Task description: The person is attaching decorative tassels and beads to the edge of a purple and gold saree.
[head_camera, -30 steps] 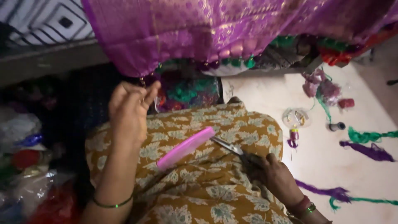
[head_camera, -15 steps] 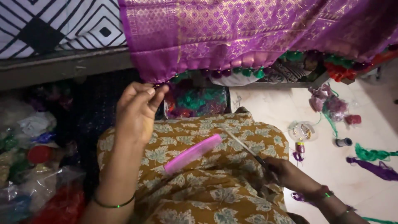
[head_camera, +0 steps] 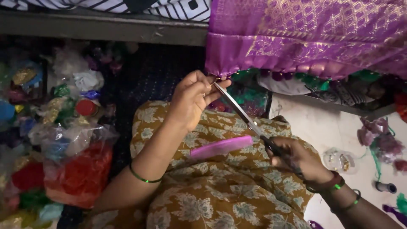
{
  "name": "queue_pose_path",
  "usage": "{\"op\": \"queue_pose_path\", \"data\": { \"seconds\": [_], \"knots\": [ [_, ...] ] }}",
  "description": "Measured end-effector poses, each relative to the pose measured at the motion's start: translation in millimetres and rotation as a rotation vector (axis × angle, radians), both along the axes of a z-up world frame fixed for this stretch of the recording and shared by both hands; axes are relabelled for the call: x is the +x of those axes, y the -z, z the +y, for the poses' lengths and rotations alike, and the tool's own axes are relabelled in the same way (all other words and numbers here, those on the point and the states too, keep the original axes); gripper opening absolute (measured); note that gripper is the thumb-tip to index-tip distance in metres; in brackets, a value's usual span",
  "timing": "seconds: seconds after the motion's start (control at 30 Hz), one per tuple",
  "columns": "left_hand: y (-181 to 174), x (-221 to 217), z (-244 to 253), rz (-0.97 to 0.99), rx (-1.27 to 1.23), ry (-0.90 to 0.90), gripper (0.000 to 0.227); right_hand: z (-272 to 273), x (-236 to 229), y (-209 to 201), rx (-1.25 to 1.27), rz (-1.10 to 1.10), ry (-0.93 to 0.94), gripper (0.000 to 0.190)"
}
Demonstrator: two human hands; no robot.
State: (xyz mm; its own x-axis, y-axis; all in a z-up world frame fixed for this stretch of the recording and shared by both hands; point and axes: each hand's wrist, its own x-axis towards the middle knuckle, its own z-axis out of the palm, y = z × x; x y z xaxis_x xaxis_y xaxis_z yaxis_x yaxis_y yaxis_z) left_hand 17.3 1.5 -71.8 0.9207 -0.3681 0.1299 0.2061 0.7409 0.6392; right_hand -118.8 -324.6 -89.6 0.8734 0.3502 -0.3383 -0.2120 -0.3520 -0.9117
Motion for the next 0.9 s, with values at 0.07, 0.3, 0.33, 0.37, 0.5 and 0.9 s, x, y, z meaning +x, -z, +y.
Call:
{"op": "queue_pose_path", "data": {
  "seconds": [0.07,0.3,0.33,0.37,0.5,0.9],
  "knots": [
    [-3.1,0.3,-1.5,-0.021,0.018,-0.010,0.011,1.0,7.8,-1.7,0.037,0.031,0.000,0.040],
    [-19.7,1.5,-1.6,0.034,0.065,-0.124,0.007,-8.9,10.5,-8.0,-0.072,0.125,0.090,0.017],
    [-28.3,7.6,-0.9,0.035,0.061,-0.126,0.007,-13.8,8.7,-9.9,-0.075,0.127,0.089,0.017],
    [-36.4,13.7,0.1,0.138,0.235,-0.121,0.008,-19.1,7.5,-12.1,-0.158,0.078,0.085,0.016],
    [-11.7,51.1,-0.7,-0.100,0.668,-0.045,0.032,-25.6,1.5,-39.7,-0.332,0.060,0.222,0.018],
    [29.8,20.1,-3.6,-0.519,0.705,-0.280,0.023,3.5,15.3,-81.6,-0.795,-0.392,0.019,0.047]
  ]
}}
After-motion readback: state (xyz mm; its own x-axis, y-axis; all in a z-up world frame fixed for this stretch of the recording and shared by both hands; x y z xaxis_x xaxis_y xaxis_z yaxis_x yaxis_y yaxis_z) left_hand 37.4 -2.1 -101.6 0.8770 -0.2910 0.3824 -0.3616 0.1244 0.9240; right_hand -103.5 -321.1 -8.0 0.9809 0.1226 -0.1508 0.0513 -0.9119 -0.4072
